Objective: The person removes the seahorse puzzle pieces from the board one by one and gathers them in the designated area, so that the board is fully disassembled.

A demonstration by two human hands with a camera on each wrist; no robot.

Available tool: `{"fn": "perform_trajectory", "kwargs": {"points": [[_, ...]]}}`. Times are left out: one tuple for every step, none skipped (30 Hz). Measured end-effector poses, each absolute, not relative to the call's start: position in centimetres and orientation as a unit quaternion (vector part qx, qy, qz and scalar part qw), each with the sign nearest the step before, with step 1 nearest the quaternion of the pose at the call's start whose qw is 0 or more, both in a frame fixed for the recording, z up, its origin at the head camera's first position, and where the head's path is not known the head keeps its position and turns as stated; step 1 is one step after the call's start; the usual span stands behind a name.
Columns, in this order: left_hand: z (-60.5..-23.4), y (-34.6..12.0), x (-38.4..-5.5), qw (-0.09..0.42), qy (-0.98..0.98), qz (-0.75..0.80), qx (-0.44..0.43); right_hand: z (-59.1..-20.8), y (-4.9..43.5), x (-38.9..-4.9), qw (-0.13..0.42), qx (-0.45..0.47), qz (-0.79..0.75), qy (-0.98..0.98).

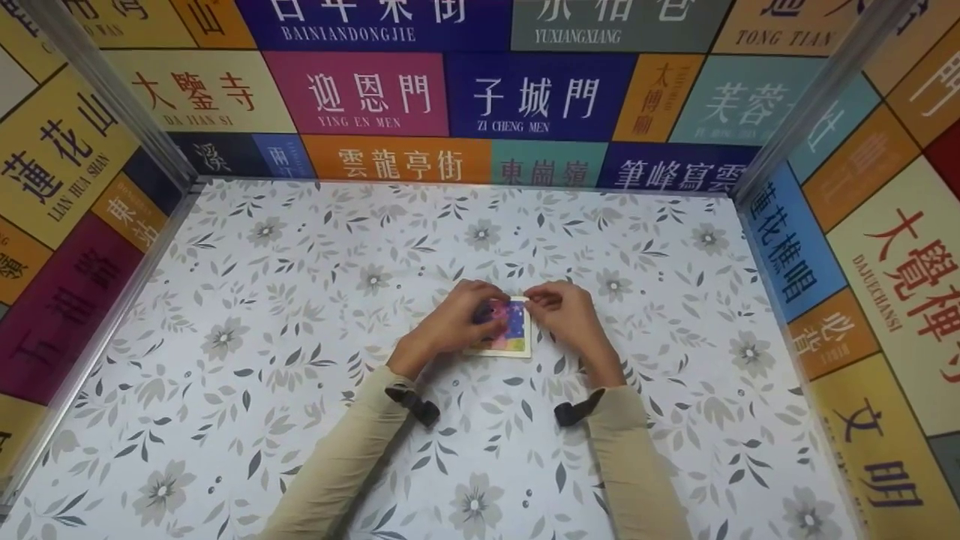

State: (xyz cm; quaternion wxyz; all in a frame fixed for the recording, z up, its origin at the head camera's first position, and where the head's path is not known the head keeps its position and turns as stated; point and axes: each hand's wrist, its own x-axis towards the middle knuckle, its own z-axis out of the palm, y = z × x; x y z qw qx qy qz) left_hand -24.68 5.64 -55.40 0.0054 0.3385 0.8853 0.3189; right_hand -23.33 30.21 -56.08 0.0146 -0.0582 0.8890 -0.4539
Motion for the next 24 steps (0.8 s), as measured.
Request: {"fn": "perform_trajectory", "kwargs": {"points": [[-55.5,5.7,-24.7,-0.001,0.885,0.318,0.339,-56.1,30.2,-23.3,0.014,-0.056,-0.455,0.889],[-55.5,5.8,-24.6,-0.007,0.887,0.315,0.338,-56.1,30.3,-23.3,0.014,-0.055,-0.458,0.887],[-55.6,5.8,-24.5,-0.012,0.889,0.312,0.336,-56.1,30.3,-23.3,0.013,-0.056,-0.458,0.887],[-55.7,5.9,-24.4,-0.015,0.890,0.310,0.332,-56.1,30.3,-23.3,0.014,-0.055,-0.462,0.885],[-55.7,5.9,-24.3,-0.017,0.893,0.307,0.329,-56.0,30.3,-23.3,0.014,-0.054,-0.465,0.883],[-55.1,5.7,-23.9,-0.011,0.894,0.309,0.323,-56.0,30.3,-23.2,0.015,-0.052,-0.468,0.882],[-55.2,5.8,-23.8,-0.011,0.897,0.307,0.318,-56.0,30.4,-23.2,0.015,-0.051,-0.471,0.881],[-55.2,5.8,-23.7,-0.009,0.899,0.307,0.313,-56.0,30.4,-23.2,0.014,-0.053,-0.470,0.881],[-55.3,5.9,-23.6,-0.008,0.901,0.304,0.309,-55.9,30.4,-23.1,0.014,-0.053,-0.468,0.882],[-55.3,6.0,-23.5,-0.008,0.903,0.303,0.306,-55.9,30.5,-23.1,0.016,-0.050,-0.469,0.882],[-55.3,6.1,-23.4,-0.008,0.904,0.302,0.304,-55.9,30.5,-23.0,0.017,-0.049,-0.468,0.882],[-55.2,6.2,-23.4,-0.008,0.904,0.300,0.303,-55.9,30.6,-23.0,0.019,-0.049,-0.467,0.883],[-55.2,6.4,-23.3,-0.009,0.906,0.297,0.302,-55.9,30.6,-23.0,0.020,-0.049,-0.467,0.883],[-55.1,6.5,-23.3,-0.012,0.907,0.293,0.302,-55.9,30.6,-23.0,0.020,-0.052,-0.465,0.883],[-55.0,6.6,-23.3,-0.017,0.908,0.286,0.304,-56.0,30.6,-23.0,0.021,-0.050,-0.468,0.882],[-54.9,6.7,-23.2,-0.021,0.909,0.280,0.307,-56.0,30.6,-23.0,0.022,-0.049,-0.469,0.881],[-54.9,6.8,-23.2,-0.026,0.910,0.274,0.312,-56.0,30.6,-23.1,0.021,-0.050,-0.470,0.881],[-54.8,6.9,-23.3,-0.032,0.911,0.264,0.316,-56.0,30.6,-23.1,0.021,-0.051,-0.470,0.881],[-54.8,7.0,-23.3,-0.039,0.911,0.256,0.322,-56.0,30.6,-23.1,0.021,-0.052,-0.471,0.880],[-54.7,7.1,-23.3,-0.046,0.911,0.247,0.328,-56.0,30.6,-23.1,0.020,-0.054,-0.471,0.880],[-54.7,7.2,-23.3,-0.051,0.910,0.242,0.333,-56.0,30.5,-23.1,0.021,-0.052,-0.472,0.880],[-54.6,7.2,-23.4,-0.055,0.908,0.240,0.338,-56.0,30.5,-23.1,0.020,-0.054,-0.472,0.880],[-54.6,7.2,-23.4,-0.059,0.907,0.239,0.342,-56.0,30.5,-23.1,0.020,-0.055,-0.472,0.880],[-54.5,7.2,-23.5,-0.062,0.905,0.239,0.346,-56.0,30.5,-23.1,0.019,-0.056,-0.472,0.879]]}}
